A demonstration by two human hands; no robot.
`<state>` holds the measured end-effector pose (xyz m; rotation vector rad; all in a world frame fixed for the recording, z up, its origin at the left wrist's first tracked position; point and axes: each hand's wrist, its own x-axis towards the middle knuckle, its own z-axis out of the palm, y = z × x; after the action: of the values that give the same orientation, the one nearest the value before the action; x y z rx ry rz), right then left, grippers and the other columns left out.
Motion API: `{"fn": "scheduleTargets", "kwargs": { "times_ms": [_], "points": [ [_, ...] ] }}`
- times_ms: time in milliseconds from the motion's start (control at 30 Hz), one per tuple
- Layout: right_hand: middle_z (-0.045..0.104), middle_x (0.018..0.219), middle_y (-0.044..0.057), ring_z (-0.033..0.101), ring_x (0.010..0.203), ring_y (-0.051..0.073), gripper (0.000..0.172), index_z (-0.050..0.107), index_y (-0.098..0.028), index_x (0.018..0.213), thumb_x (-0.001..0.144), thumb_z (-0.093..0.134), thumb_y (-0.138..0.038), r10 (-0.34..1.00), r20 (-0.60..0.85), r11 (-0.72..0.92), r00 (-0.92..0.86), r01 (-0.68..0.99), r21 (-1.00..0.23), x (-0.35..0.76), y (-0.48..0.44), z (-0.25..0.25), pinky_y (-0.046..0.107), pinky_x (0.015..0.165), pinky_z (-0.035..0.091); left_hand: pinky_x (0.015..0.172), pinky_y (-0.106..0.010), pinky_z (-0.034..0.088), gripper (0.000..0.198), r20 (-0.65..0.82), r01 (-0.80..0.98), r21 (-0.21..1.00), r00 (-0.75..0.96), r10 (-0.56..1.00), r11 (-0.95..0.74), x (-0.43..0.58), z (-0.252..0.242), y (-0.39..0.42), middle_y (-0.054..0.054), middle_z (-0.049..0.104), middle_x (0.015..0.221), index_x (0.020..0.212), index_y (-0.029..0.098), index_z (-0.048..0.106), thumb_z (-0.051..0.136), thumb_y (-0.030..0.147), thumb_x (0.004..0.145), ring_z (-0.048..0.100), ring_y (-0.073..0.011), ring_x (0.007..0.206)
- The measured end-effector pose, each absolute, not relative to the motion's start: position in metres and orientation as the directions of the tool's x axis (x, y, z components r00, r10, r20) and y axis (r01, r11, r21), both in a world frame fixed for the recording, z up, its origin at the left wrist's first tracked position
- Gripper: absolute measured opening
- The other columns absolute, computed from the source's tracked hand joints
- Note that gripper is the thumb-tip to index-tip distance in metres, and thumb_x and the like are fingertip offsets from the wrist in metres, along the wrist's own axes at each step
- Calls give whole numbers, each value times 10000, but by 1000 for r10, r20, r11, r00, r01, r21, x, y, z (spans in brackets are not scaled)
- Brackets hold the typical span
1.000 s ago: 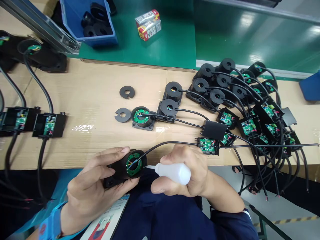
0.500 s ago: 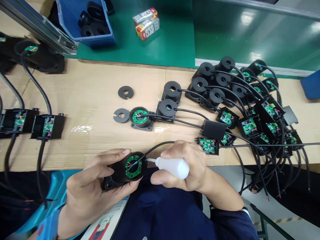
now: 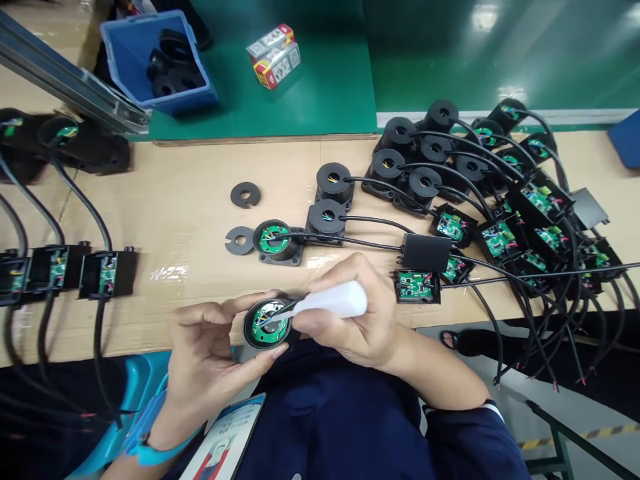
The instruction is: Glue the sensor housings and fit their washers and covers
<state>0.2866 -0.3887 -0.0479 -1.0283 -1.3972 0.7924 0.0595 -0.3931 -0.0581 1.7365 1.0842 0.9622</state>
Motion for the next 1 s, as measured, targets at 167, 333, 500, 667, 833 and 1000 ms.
{"fn": "scheduleTargets", "kwargs": {
  "times_ms": [167,333,500,667,833,1000],
  "points": [
    [627,707,-35,562,520,75,265,626,-201,944,953,718,-450,880,473,466,31,122,-876,279,-374,-30,206,455,434,973,-429,625,585,131,229,948,350,927,-220,64,-56,-395,-103,743,1230,1075,280,354,851,162,789,724,-266,1186],
    [633,698,-35,546,501,61,277,617,-183,947,957,715,-442,859,508,510,-60,174,-842,279,-372,-26,185,443,408,957,-427,645,542,130,217,952,348,929,-215,66,-50,-394,-102,757,1202,1072,281,369,831,167,813,738,-252,1157],
    [613,670,-38,554,490,72,322,627,-173,941,961,694,-488,850,524,525,-59,188,-830,275,-377,-32,194,433,431,962,-418,643,518,131,221,951,351,927,-218,66,-48,-394,-116,755,1207,1064,278,371,822,183,829,743,-250,1146],
    [767,899,23,736,779,120,118,700,-173,1044,947,699,-241,765,483,639,-426,413,-649,314,-352,-5,214,653,613,964,-402,645,542,110,208,958,364,925,-195,66,-46,-395,-117,752,1218,1054,276,366,825,130,805,738,-250,1161],
    [789,1084,-31,718,1110,166,149,747,-172,881,885,640,-68,586,374,809,-718,536,-239,341,-308,7,268,830,621,945,-393,650,550,95,205,962,374,922,-183,64,-43,-396,-124,747,1224,1051,276,362,818,106,796,730,-257,1178],
    [741,774,-64,751,838,99,216,682,-225,748,953,660,-159,463,430,875,-775,476,-85,328,-294,-18,228,713,679,968,-445,633,559,123,240,945,374,919,-224,61,-50,-395,-123,752,1206,1068,276,364,830,132,796,723,-280,1191]
  ]
}}
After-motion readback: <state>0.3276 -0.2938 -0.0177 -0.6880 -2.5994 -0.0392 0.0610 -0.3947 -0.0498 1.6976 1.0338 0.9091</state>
